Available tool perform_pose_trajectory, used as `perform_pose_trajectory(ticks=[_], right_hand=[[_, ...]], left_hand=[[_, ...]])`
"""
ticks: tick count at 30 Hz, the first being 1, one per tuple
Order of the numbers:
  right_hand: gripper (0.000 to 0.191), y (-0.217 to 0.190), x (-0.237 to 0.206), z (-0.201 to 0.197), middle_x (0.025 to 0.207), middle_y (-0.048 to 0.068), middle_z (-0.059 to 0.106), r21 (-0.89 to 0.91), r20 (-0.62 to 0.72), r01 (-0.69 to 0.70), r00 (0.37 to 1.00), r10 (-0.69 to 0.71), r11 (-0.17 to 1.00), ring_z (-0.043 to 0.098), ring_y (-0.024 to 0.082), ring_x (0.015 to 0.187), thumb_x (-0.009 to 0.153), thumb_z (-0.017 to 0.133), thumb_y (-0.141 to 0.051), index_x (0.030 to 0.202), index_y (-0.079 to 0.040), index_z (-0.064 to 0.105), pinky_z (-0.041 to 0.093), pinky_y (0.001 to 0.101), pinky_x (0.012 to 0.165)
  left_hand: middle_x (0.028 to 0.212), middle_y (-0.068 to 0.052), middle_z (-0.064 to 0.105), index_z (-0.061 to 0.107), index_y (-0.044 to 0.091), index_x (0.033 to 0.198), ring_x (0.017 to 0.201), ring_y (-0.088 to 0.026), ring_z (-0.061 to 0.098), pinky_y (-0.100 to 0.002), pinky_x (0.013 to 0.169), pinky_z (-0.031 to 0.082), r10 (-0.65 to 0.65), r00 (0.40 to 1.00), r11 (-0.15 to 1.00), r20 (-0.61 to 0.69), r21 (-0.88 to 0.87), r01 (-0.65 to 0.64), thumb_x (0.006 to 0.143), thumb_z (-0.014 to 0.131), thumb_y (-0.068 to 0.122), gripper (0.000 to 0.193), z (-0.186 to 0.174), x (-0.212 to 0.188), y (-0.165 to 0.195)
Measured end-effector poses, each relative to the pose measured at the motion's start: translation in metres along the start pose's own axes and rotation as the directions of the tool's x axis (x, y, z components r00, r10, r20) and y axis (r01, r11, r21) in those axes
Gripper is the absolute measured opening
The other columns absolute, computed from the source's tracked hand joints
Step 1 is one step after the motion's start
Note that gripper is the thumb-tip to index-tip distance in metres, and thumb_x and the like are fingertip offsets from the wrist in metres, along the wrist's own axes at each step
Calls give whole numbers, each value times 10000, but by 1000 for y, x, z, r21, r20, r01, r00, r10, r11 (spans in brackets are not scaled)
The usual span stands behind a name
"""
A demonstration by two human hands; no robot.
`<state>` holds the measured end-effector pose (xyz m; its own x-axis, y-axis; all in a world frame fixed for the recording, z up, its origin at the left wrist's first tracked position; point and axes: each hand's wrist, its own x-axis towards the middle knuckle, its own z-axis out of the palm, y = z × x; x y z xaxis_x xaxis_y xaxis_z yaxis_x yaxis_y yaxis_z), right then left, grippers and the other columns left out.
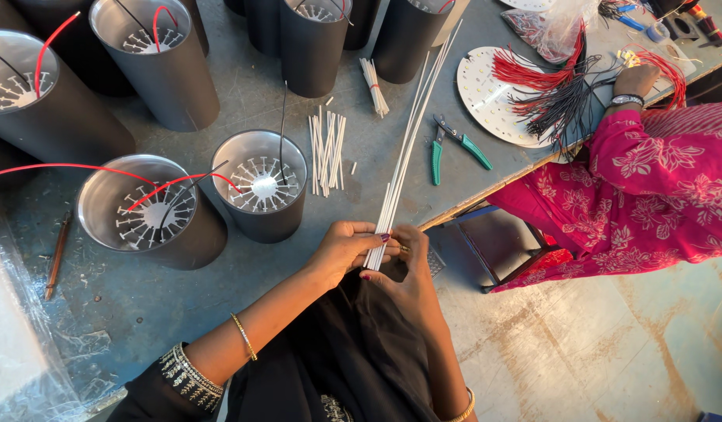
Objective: The person gathers white plastic tubes, cuts them to length with pliers, and inserts them into black cylindrical casings that contain internal wiring. The person repeats this process for multiple casings on the table.
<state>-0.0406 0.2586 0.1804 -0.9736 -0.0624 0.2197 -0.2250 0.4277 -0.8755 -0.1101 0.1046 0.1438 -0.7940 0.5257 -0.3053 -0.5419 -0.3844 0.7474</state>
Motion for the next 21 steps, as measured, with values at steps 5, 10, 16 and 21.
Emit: perform_pose_trajectory(ticks=[5,10,16,21], right_hand=[[463,12,-22,-10,991,184,735,-359,358,-395,778,516,845,698,273,940,893,793,-381,1110,4,654,552,369,860],[583,86,-15,69,1422,265,537,-56,600,148,796,-86,987,506,392,1294,968,752,-332,1400,16,573,409,470,1049],[551,142,21,160,1419,226,549,51,534,-8,845,-20,999,514,351,1304,973,714,-292,1409,1,550,418,433,1059],[527,142,22,165,1418,194,558,164,620,-123,785,-5,979,521,317,1312,977,683,-258,1416,-11,531,424,402,1067]], left_hand=[[1049,-226,756,649,-139,1176,944,-270,776,-344,859,641,29,1000,999,7,-31,-29,913,666,62,331,-18,6,0],[1036,-228,758,662,-126,1192,915,-248,756,-354,850,629,47,999,998,-19,34,-47,926,678,84,339,-31,15,-3],[1020,-224,760,664,-127,1179,897,-232,769,-333,847,637,54,999,997,8,52,-54,934,677,100,335,-28,16,-9],[1016,-217,765,668,-133,1170,881,-224,762,-328,836,631,39,999,997,36,64,-41,939,678,99,328,-28,21,-3]])
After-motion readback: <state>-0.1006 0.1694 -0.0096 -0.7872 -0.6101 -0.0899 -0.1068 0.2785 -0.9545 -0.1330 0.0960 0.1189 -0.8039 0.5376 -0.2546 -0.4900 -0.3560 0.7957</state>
